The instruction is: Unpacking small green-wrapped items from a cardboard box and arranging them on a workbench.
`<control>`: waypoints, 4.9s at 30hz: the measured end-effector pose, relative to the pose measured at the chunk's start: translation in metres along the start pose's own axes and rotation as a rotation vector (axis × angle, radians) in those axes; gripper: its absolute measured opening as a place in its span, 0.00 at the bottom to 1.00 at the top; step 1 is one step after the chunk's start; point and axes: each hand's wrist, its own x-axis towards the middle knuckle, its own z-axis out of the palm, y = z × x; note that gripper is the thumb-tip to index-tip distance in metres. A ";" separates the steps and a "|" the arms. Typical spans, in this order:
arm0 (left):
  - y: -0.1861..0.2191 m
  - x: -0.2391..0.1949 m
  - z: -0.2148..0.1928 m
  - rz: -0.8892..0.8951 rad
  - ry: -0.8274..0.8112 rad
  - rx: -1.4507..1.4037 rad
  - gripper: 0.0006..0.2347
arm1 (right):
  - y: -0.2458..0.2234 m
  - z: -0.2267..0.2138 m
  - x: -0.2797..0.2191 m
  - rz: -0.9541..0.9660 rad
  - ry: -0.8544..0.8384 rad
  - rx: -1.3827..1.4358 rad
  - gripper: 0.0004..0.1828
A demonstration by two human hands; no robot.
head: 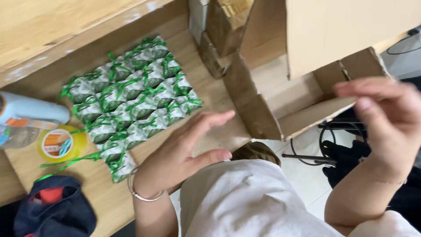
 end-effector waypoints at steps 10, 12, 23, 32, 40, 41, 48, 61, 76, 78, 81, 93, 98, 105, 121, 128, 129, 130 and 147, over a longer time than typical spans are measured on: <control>-0.034 0.120 0.059 0.007 0.489 -0.145 0.27 | 0.242 -0.194 0.111 -0.114 0.401 -0.154 0.20; -0.051 0.140 0.075 0.026 0.645 -0.158 0.26 | 0.251 -0.194 0.136 0.056 0.362 0.097 0.21; -0.075 0.165 0.135 0.033 0.852 -0.066 0.12 | 0.250 -0.177 0.161 0.110 -0.233 0.182 0.16; -0.101 0.117 0.168 -0.485 0.710 0.337 0.09 | 0.306 -0.181 0.116 0.297 -0.488 -0.012 0.10; -0.067 0.126 0.182 -0.683 0.542 0.625 0.17 | 0.327 -0.177 0.094 0.348 -0.544 -0.251 0.17; -0.072 0.121 0.182 -0.663 0.570 0.574 0.18 | 0.321 -0.179 0.096 0.312 -0.632 -0.295 0.19; -0.074 0.113 0.173 -0.407 0.693 0.492 0.15 | 0.301 -0.172 0.112 -0.057 -0.996 -0.949 0.38; -0.074 0.080 0.203 -0.514 0.602 0.561 0.12 | 0.424 -0.202 0.075 -0.192 -1.271 -0.687 0.58; -0.101 0.064 0.175 -0.512 0.249 0.545 0.11 | 0.496 -0.288 0.051 -0.213 -1.232 -0.669 0.58; -0.103 0.068 0.160 -0.350 0.053 0.612 0.12 | 0.488 -0.291 0.055 -0.220 -1.233 -0.660 0.58; -0.090 0.084 0.148 -0.268 -0.092 0.707 0.16 | 0.444 -0.292 0.021 -0.234 -1.222 -0.652 0.58; -0.120 0.092 0.162 -0.231 -0.124 0.611 0.23 | 0.419 -0.311 -0.040 -0.248 -1.164 -0.649 0.57; -0.121 0.096 0.148 -0.283 -0.162 0.624 0.25 | 0.424 -0.298 -0.062 -0.246 -1.126 -0.651 0.57; -0.216 0.093 0.151 -0.311 -0.224 0.707 0.33 | 0.452 -0.290 0.068 -0.221 -1.085 -0.666 0.56; -0.162 0.089 0.145 -0.115 -0.086 0.739 0.18 | 0.396 -0.236 0.090 -0.230 -0.994 -0.670 0.56; -0.155 0.106 0.154 -0.180 -0.167 0.866 0.19 | 0.317 -0.203 0.080 -0.402 -0.928 -0.909 0.61; -0.145 0.109 0.153 -0.248 -0.222 0.896 0.18 | 0.320 -0.206 0.080 -0.484 -0.933 -1.025 0.63; -0.145 0.107 0.152 -0.244 -0.227 0.898 0.18 | 0.322 -0.209 0.078 -0.478 -0.929 -1.026 0.63; -0.073 0.090 0.088 -0.458 -0.187 0.279 0.38 | 0.415 -0.290 -0.001 0.198 -0.912 -0.168 0.43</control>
